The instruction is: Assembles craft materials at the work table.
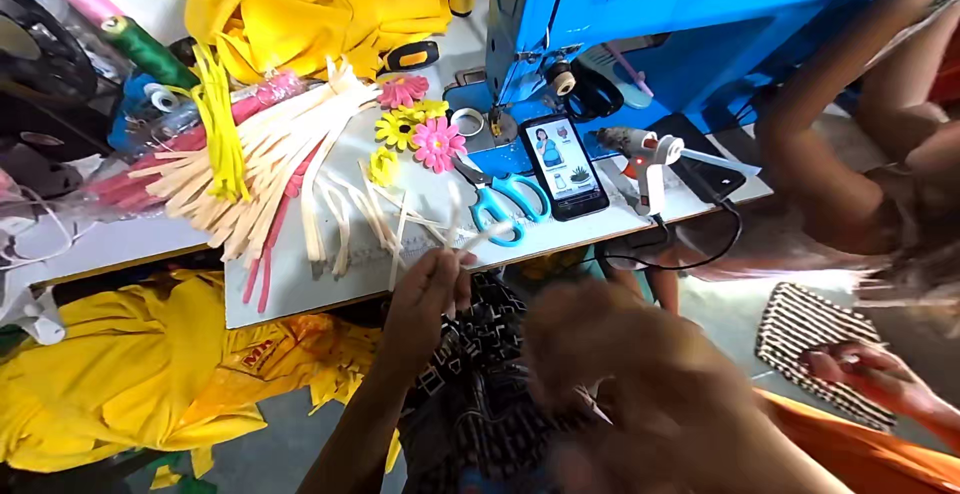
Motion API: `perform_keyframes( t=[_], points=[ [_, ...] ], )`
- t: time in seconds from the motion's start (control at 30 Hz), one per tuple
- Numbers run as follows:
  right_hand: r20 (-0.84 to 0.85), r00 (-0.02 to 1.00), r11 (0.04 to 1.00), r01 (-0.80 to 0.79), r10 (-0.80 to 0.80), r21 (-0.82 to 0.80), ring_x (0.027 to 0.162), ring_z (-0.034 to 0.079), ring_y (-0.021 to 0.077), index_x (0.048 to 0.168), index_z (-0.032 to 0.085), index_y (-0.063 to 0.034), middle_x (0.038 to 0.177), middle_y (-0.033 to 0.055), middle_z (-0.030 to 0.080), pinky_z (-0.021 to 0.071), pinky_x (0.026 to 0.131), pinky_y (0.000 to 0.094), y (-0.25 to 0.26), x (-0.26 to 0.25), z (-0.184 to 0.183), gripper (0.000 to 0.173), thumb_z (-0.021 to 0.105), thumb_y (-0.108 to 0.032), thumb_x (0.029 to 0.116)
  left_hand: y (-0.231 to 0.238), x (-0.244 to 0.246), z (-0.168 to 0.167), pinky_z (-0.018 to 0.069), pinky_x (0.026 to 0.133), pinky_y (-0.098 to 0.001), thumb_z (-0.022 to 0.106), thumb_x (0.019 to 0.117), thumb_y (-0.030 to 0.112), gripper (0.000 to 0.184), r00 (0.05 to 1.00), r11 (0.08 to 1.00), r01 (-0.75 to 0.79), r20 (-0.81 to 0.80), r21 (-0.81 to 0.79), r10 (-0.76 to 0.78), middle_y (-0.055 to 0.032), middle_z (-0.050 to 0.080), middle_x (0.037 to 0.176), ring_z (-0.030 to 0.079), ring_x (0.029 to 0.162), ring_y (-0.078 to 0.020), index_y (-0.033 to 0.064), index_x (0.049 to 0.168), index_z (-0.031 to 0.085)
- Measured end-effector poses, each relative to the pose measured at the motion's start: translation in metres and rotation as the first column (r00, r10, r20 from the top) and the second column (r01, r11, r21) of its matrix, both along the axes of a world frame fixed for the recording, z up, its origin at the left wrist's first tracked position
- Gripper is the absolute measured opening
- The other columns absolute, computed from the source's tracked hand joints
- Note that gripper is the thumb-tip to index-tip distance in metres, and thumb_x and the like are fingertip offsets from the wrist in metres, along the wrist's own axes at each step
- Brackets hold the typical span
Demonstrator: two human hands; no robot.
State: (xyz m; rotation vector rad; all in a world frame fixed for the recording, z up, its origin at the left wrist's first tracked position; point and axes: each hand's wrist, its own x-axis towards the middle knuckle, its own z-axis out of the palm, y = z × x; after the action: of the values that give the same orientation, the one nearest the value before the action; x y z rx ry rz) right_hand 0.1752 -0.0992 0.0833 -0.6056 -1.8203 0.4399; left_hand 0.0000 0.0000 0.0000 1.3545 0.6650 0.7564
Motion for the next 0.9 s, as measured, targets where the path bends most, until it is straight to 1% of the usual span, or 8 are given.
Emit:
perform_keyframes(
  t=[0.03, 0.1, 0.2, 0.3, 0.43, 0.53, 0.77, 0.9],
  points=[
    [0.174, 0.977, 0.991, 0.115, -0.124, 0.064, 0.114, 0.061, 0.0143, 0.121, 0.068, -0.0139, 0.116, 0.0052, 0.065, 0.0499, 0.1, 0.0286, 0.011, 0.004, -0.012, 0.032, 0.053, -0.038, 0.107, 0.0, -0.003, 0.001, 0.0518, 0.066, -0.0165, 0.039, 0.1109, 0.023, 0.031, 0.996, 0.996, 0.076, -0.055, 0.053, -0.073, 0.0082, 0.061, 0.079, 0.059, 0.069, 0.0008, 0.0074, 0.11, 0.066],
    [0.429, 0.875, 0.974, 0.191, -0.225, 0.123, 0.12, 0.06, 0.0241, 0.12, 0.07, -0.0114, 0.118, 0.01, 0.068, 0.0464, 0.107, 0.0393, 0.031, 0.012, -0.034, 0.028, 0.055, -0.03, 0.107, -0.001, -0.01, 0.007, 0.048, 0.064, -0.0114, 0.041, 0.1085, 0.021, 0.022, 0.972, 0.976, 0.208, -0.127, 0.065, -0.199, 0.0157, 0.056, 0.078, 0.054, 0.068, 0.0081, 0.0125, 0.105, 0.062],
    [0.615, 0.768, 0.981, 0.189, -0.18, 0.051, 0.125, 0.061, 0.0273, 0.119, 0.072, -0.0115, 0.117, 0.0092, 0.071, 0.0401, 0.115, 0.0499, 0.042, 0.026, -0.053, 0.03, 0.051, -0.031, 0.1079, -0.002, -0.015, 0.01, 0.0394, 0.057, -0.0107, 0.039, 0.1075, 0.016, 0.022, 0.942, 0.954, 0.298, -0.146, -0.045, -0.301, 0.0166, 0.049, 0.074, 0.045, 0.061, 0.0082, 0.0129, 0.107, 0.061],
    [0.61, 0.783, 0.989, 0.147, -0.123, 0.01, 0.11, 0.069, 0.0227, 0.116, 0.071, -0.0082, 0.111, 0.0088, 0.073, 0.0489, 0.107, 0.0429, 0.042, 0.033, -0.06, 0.028, 0.051, -0.025, 0.1086, 0.001, -0.018, 0.006, 0.0339, 0.053, -0.0121, 0.038, 0.1084, 0.018, 0.022, 0.905, 0.926, 0.374, -0.199, -0.047, -0.375, 0.014, 0.044, 0.072, 0.039, 0.058, 0.0058, 0.0151, 0.095, 0.055],
    [0.588, 0.807, 0.989, 0.125, -0.059, -0.073, 0.102, 0.07, 0.0237, 0.115, 0.068, -0.0032, 0.109, 0.0127, 0.072, 0.0568, 0.089, 0.0339, 0.041, 0.032, -0.062, 0.027, 0.05, -0.022, 0.1091, 0.003, -0.018, 0.014, 0.0359, 0.055, -0.0111, 0.039, 0.1091, 0.021, 0.026, 0.867, 0.913, 0.407, -0.321, 0.015, -0.381, 0.0127, 0.047, 0.074, 0.042, 0.06, 0.0068, 0.0122, 0.095, 0.058],
    [0.569, 0.819, 0.988, 0.14, -0.078, -0.065, 0.096, 0.071, 0.0252, 0.113, 0.066, -0.0003, 0.102, 0.0152, 0.072, 0.058, 0.085, 0.0331, 0.04, 0.029, -0.068, 0.026, 0.049, -0.02, 0.1092, 0.005, -0.019, 0.019, 0.0347, 0.052, -0.0114, 0.038, 0.1094, 0.021, 0.026, 0.861, 0.909, 0.413, -0.302, -0.053, -0.408, 0.013, 0.045, 0.07, 0.04, 0.056, 0.0056, 0.0124, 0.096, 0.058],
    [0.609, 0.775, 0.986, 0.109, -0.166, 0.13, 0.066, 0.063, 0.0257, 0.1, 0.064, -0.0008, 0.076, 0.0116, 0.062, 0.0499, 0.053, 0.0344, 0.034, 0.025, -0.078, 0.018, 0.049, -0.008, 0.1056, 0.011, -0.029, 0.017, 0.0317, 0.049, -0.0108, 0.04, 0.1098, 0.021, 0.026, 0.784, 0.815, 0.539, -0.226, -0.215, -0.578, 0.0154, 0.044, 0.067, 0.037, 0.053, 0.0068, 0.0142, 0.099, 0.063],
    [0.626, 0.763, 0.979, 0.044, -0.161, 0.199, 0.062, 0.059, 0.0239, 0.098, 0.062, -0.0022, 0.074, 0.0096, 0.06, 0.0458, 0.05, 0.0329, 0.031, 0.025, -0.074, 0.015, 0.048, -0.005, 0.1045, 0.011, -0.036, 0.016, 0.0316, 0.046, -0.0099, 0.042, 0.11, 0.023, 0.026, 0.748, 0.756, 0.597, -0.156, -0.268, -0.645, 0.0149, 0.044, 0.065, 0.038, 0.051, 0.0067, 0.016, 0.095, 0.063]
  ],
)
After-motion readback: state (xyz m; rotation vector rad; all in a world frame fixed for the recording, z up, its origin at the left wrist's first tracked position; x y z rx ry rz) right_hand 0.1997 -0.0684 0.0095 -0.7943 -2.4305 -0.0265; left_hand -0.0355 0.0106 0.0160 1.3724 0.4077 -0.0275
